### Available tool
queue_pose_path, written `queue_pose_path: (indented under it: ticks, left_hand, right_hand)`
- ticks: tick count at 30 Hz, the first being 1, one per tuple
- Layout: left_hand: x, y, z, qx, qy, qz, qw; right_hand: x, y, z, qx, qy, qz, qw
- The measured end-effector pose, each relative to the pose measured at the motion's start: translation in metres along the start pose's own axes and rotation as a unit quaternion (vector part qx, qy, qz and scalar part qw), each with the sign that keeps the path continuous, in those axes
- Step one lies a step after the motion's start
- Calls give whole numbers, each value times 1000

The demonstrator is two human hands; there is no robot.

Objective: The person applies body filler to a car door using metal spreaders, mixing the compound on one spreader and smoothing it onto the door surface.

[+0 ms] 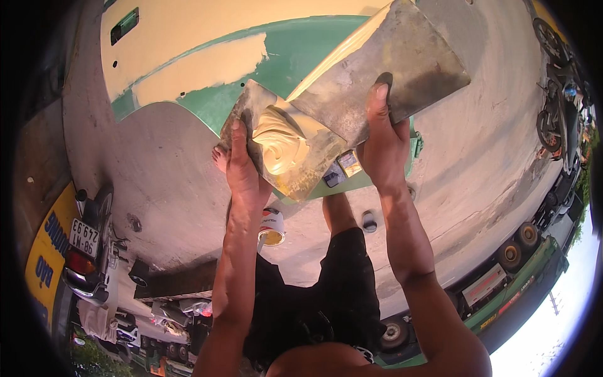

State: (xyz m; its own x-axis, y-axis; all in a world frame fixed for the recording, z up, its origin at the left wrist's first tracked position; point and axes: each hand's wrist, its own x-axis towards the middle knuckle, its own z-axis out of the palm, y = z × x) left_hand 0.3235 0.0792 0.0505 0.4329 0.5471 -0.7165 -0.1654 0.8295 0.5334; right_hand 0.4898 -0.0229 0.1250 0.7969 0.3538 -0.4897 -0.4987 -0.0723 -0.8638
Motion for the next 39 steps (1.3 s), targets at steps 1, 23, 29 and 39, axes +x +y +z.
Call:
queue_pose_path:
  ticks: [1,23,29,39]
  left_hand:
    - [-2,-6,17,12,-11,-7,1000]
    - [-18,26,149,562,-278,509,590]
    - [-36,79,99,657,-234,298,653]
    - [-77,22,-156,26,0,-207,978]
  right_hand:
    - [-1,-11,-18,-76,-67,7,995]
    - [27,-80,-87,333,-125,404,843]
    - [85,-25,-61,280,-162,346,881]
    - [192,97,32,-515,-202,-14,833]
